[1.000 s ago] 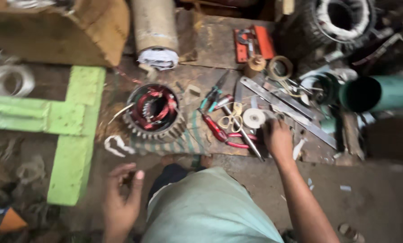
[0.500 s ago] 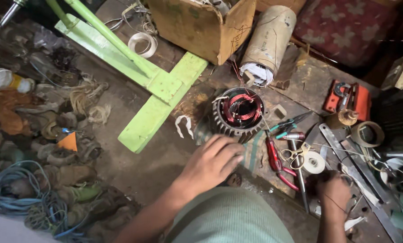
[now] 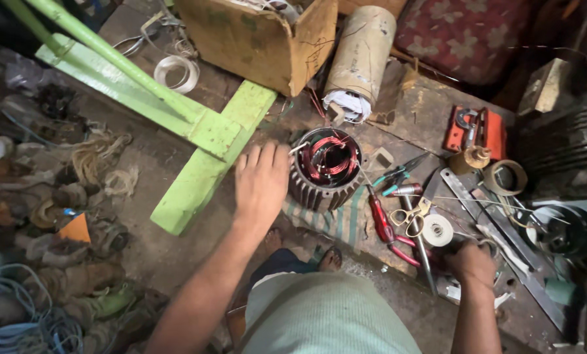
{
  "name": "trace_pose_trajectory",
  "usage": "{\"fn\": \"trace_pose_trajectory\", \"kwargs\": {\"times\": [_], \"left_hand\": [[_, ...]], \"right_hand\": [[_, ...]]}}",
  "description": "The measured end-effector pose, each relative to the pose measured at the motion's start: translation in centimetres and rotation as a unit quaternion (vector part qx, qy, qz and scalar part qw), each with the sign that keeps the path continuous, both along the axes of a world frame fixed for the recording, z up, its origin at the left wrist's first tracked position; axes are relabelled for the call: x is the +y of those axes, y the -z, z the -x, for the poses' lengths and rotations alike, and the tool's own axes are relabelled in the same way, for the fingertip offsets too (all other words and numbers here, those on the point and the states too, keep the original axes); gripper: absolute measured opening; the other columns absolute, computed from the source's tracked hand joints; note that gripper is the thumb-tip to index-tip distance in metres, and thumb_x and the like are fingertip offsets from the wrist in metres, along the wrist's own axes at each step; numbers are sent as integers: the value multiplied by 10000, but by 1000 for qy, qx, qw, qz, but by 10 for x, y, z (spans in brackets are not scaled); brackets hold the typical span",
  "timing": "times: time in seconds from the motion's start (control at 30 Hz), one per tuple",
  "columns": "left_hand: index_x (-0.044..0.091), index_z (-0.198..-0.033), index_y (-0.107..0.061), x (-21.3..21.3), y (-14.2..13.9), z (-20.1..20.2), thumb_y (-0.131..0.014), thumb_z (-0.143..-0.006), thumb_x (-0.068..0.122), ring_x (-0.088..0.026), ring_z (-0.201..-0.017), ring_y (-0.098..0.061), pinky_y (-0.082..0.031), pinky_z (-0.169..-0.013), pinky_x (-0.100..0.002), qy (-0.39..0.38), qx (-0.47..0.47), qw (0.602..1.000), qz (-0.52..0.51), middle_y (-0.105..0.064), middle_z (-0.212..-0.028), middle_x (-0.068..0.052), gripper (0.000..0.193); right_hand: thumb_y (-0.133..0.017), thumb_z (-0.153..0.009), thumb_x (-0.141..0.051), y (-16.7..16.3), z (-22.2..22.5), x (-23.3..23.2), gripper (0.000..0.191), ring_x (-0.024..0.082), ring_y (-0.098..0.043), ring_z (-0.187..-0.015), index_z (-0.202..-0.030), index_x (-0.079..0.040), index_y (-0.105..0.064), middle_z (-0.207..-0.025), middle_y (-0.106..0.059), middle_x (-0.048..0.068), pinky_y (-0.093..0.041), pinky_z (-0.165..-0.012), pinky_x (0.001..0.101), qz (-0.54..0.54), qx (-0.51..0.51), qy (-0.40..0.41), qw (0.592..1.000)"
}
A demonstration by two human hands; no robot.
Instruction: The person works on an electrical motor stator, using pliers and a wooden stick to adjust and arrange copper windings. They repeatedly insert the stick into the stator slots and use pliers to pull and position wires.
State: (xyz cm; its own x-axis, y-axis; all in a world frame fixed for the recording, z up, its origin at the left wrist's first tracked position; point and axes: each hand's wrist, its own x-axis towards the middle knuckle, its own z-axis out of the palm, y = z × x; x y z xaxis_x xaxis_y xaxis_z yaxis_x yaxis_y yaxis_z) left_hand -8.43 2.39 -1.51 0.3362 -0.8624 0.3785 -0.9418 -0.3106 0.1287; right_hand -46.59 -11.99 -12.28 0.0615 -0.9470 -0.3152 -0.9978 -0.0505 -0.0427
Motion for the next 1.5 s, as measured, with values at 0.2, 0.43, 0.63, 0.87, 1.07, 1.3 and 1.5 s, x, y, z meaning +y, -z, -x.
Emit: {"fn": "trace_pose_trajectory", "kwargs": {"times": [0.2,0.43,0.63,0.87,1.07,1.3,1.5], "left_hand": [[106,-1048,-645,-4,15,-12,-663,-964,193,-319,-963,-652,-519,-817,-464,48,80,991,95,-638,-1008,-80,123],[28,-1182,-639,2,8,-35,-701,-863,309,-381,-858,-658,-518,-688,-476,63,110,988,86,-671,-984,-169,429],[96,-1068,-631,53,4,-50,-594,-994,111,-358,-860,-692,-543,-721,-468,74,252,964,31,-704,-909,-141,85],[82,-1006,-620,63,8,-67,-656,-928,75,-369,-801,-685,-536,-697,-471,154,375,914,5,-695,-858,-135,86],[86,-1044,-630,86,-2,-92,-622,-840,-3,-381,-873,-685,-554,-740,-461,236,371,898,5,-696,-937,-134,222],[87,-1063,-679,94,18,-113,-669,-915,79,-375,-899,-715,-569,-721,-438,206,446,871,-19,-736,-988,-134,148],[73,-1106,-686,86,28,-124,-647,-912,104,-265,-878,-786,-625,-736,-366,205,486,849,-40,-763,-993,-97,200]], "right_hand": [[-814,-732,-366,6,5,-3,616,433,-723,-999,-1248,-64,-666,-1051,-760,262,-568,-862,501,-28,-29,10,999],[-724,-894,-355,-13,60,7,384,305,-778,-839,-1153,-76,-772,-967,-802,174,-577,-809,424,0,-97,68,993],[-643,-948,-99,-33,120,73,275,270,-717,-1010,-1197,16,-657,-1082,-746,174,-537,-907,396,-134,-380,122,907],[-558,-1010,-85,-13,-8,144,249,247,-664,-795,-1229,28,-592,-924,-678,159,-558,-721,387,-277,-550,87,783],[-618,-1030,-218,-78,-135,131,194,196,-613,-640,-1150,-67,-618,-736,-681,83,-504,-591,355,14,-274,-10,962],[-592,-886,-53,-134,-150,119,516,201,-678,-667,-1393,-145,-554,-850,-753,25,-557,-609,366,-68,-233,-41,969],[-550,-975,-64,-113,-44,89,498,406,-665,-859,-1473,-72,-539,-1122,-706,194,-532,-734,493,131,-82,108,982]]}}
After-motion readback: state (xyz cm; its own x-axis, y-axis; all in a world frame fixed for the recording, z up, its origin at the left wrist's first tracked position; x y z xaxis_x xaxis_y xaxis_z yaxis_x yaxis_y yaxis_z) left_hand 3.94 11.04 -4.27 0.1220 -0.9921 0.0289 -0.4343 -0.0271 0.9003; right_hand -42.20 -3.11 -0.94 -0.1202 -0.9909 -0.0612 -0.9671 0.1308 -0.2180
